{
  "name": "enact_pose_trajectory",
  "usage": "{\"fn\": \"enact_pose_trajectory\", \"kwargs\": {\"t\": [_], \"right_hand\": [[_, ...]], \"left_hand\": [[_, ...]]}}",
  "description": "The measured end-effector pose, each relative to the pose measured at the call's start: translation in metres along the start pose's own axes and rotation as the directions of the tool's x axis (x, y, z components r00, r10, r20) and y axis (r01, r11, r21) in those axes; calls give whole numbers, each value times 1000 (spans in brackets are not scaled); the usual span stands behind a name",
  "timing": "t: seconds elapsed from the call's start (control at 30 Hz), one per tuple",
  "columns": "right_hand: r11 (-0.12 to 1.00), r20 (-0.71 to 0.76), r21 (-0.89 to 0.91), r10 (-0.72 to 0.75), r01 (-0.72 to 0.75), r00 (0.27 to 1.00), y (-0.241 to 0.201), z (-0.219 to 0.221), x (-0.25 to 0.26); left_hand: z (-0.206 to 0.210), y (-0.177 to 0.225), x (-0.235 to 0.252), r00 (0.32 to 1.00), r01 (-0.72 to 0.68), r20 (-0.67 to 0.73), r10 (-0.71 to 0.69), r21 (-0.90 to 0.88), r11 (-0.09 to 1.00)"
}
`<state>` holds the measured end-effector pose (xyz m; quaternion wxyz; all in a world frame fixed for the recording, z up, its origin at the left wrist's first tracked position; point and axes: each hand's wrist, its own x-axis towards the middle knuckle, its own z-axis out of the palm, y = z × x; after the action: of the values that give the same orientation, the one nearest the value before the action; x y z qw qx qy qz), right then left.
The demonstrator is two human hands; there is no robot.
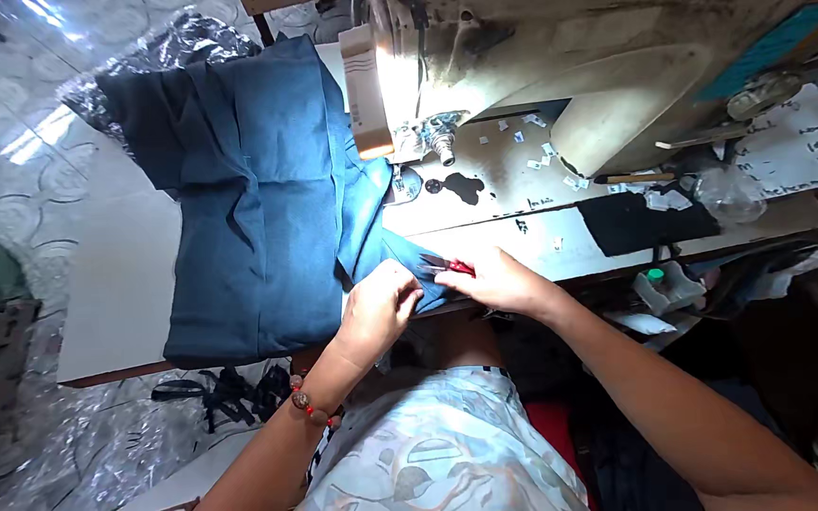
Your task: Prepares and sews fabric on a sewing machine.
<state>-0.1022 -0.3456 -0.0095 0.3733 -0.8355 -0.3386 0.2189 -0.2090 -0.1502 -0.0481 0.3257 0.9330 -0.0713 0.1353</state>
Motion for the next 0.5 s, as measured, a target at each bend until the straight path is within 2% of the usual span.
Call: {"fn": "enact_pose_trajectory", "kwargs": {"t": [0.1, 0.27, 0.37, 0.5], "right_hand": [[1000, 38, -8, -8, 8, 999, 4, -1, -6], [999, 28, -27, 33, -33, 999, 6, -5, -16], [986, -46, -153, 54, -60, 997, 1, 0, -19], [933, -79, -334, 117, -137, 990, -3, 6, -16]], "left_hand": [[3, 0, -5, 995, -44, -84, 49, 53, 998], [3, 6, -5, 996, -51, -70, 51, 3, 999], [12, 16, -4, 996, -23, -80, 28, 66, 998], [13, 21, -1, 998, 61, -36, -60, 27, 998]]}}
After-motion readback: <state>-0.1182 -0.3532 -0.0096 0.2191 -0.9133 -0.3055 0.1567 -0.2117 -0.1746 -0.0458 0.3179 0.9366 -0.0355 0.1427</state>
